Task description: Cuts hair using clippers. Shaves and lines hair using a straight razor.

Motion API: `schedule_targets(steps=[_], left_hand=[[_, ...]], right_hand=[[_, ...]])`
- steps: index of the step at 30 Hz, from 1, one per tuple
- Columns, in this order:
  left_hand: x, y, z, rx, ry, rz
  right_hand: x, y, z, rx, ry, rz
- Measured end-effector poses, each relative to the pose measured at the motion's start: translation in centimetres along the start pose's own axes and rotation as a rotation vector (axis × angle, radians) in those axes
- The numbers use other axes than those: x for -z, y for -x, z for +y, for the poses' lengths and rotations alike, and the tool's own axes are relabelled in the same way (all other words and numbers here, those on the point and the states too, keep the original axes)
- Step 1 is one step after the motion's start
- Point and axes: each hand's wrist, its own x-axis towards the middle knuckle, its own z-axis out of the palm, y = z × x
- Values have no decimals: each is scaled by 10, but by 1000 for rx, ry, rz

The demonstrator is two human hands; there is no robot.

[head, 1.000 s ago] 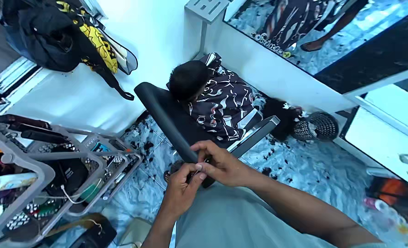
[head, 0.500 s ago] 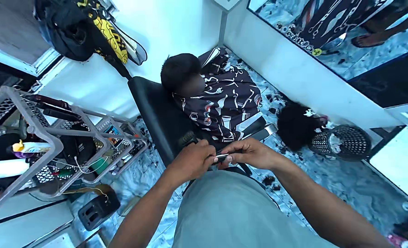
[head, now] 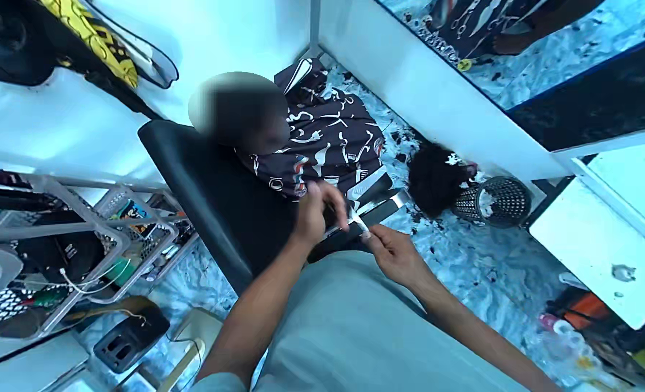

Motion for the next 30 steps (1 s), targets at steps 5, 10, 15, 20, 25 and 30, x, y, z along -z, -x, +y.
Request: schedule_targets(steps=[5,10,15,20,25,30], left_hand=[[25,-42,-29,291,44,189],[-18,-60,-5,11,195,105],[60,-92,96,22,-1514,524],[130,-141,91,398,-2042,247],[149,-162,90,354,-1955,221],[176,-187,100,345,-1846,241]], right_hand=[[51,-20,21,-203,-521,-61],[49,-67,45,-509,-842,-429],[103,-133,69,-277,-894,-121],[111,-211,54,79,-743,50],[96,-268,35,414,-314,55],[73,-316,12,512,-115,-59]])
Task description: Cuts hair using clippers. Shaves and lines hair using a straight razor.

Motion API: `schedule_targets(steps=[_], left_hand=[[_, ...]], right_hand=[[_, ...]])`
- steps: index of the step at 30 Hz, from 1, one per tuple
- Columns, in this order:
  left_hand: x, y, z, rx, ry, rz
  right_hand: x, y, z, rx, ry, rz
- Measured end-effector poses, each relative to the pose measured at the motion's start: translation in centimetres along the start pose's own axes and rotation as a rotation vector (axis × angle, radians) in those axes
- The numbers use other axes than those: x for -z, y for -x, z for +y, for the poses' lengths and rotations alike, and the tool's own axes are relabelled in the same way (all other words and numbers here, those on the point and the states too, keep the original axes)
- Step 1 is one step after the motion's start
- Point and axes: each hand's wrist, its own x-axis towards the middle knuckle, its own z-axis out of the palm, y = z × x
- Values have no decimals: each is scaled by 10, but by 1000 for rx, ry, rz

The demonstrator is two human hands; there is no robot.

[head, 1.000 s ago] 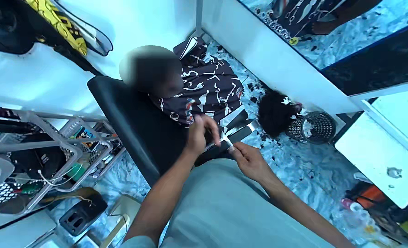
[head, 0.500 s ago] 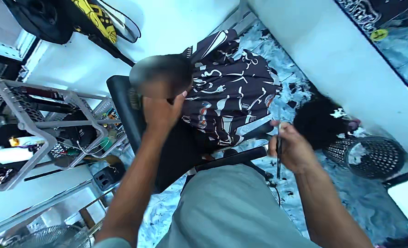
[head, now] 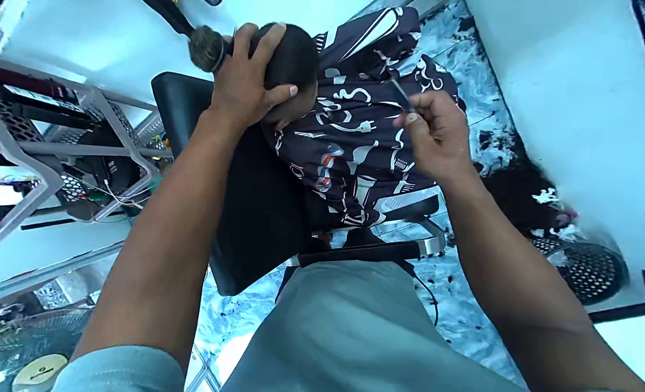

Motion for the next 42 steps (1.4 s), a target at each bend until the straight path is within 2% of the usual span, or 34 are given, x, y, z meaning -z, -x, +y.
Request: schedule_targets(steps=[10,15,19,27,35,42], left_hand=[[-5,-50,-42,63,104,3],[-5,-60,-47,75,40,-24],[-6,-71,-43,164,47,11],[-10,-76,-53,101,110,60],[-10,-76,-56,108,145,61],[-11,-76,-56,86,153,73]], right_hand=[[-38,-129,25,312,205,-189],[-54,-173,42,424,172,-265],[-70,-193,47,463,150,-293],[-81,-228,31,517,267,-403],[-83,-227,14,525,343,-423],[-85,-228,16,528,346,-417]])
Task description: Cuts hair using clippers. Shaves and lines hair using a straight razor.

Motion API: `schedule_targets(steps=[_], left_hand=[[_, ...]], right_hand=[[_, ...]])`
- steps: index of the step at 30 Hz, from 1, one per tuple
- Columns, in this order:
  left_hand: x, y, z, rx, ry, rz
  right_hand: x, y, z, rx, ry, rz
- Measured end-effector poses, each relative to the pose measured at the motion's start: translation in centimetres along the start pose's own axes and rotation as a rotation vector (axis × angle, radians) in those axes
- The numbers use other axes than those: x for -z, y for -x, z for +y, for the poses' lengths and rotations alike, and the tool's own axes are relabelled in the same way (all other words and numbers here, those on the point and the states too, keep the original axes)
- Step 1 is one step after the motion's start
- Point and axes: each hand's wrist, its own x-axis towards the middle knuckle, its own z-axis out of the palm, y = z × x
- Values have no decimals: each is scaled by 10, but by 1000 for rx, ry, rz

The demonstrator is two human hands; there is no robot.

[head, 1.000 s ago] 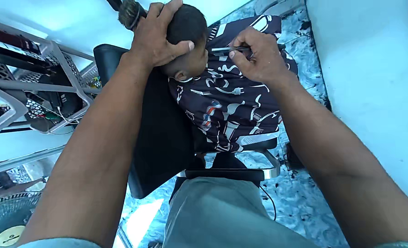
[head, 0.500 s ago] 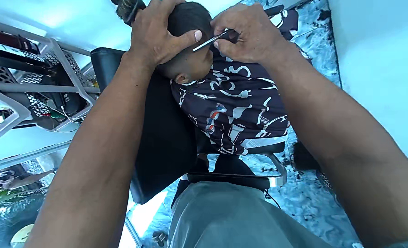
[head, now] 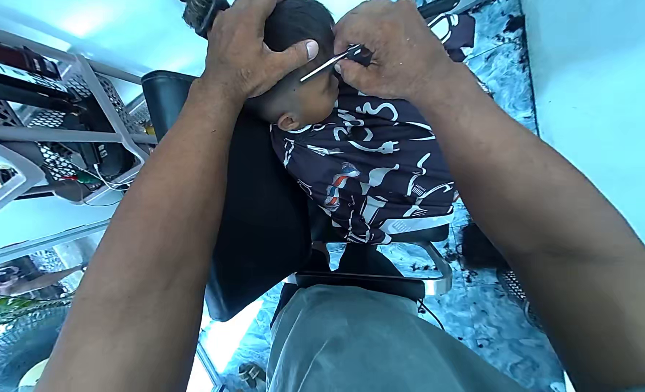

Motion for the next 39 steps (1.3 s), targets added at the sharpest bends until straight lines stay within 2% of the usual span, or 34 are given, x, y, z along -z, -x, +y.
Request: schedule_targets(steps=[22,29,32,39], left_hand=[[1,1,5,49,-28,-22],[0,2,4,58,-23,-10],[0,2,4,73,-23,-9],[0,2,6,86,-27,-17]], right_hand=[[-18,16,-10,-80,-91,43],[-30,26,-3,-105,-256,246],[-36,30,-6,-147,-278,235],[-46,33,-8,-110,-255,259]])
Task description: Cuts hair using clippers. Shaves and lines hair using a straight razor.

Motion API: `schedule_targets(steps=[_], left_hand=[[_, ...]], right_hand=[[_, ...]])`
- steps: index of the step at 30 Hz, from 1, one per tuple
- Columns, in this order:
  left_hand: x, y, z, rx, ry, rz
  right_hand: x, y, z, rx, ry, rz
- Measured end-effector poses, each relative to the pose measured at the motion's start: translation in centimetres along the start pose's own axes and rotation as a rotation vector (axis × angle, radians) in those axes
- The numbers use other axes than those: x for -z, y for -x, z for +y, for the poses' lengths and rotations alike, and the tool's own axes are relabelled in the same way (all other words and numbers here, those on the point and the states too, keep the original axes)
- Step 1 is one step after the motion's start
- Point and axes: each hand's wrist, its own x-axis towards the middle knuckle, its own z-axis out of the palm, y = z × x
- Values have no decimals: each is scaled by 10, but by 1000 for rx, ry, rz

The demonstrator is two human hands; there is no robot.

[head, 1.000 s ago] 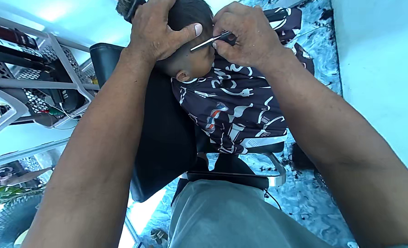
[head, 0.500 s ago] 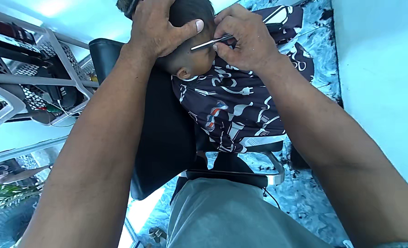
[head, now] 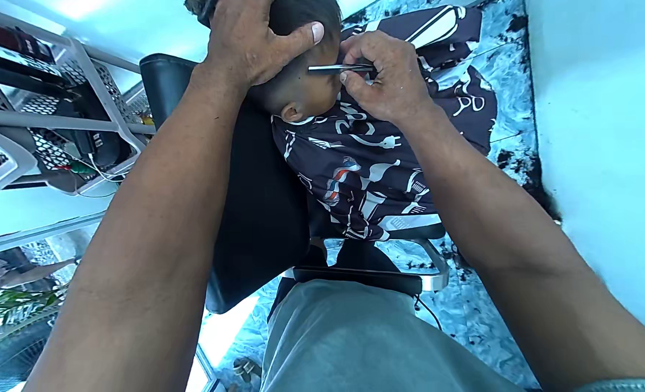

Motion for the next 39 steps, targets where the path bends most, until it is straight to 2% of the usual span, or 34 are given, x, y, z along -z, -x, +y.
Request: schedule_targets(steps=[12,17,22,27,33,39], left_hand=[[1,1,1,1,6,-2],[1,1,1,1,23,-3],[-2,0,-3,-12,47,0],[-4,0,-2,18,36,-5],[-4,0,-2,17,67,-16],[-9,8,-4,38,96,25]], right_hand=[[-4,0,-2,10,72,-43],[-4,-3,-1,7,61,-4],[0,-2,-3,16,166,-112],[1,-6,-2,30,156,-62],[4,1,-7,74,307,-176],[6,10,-10,58,299,-121]])
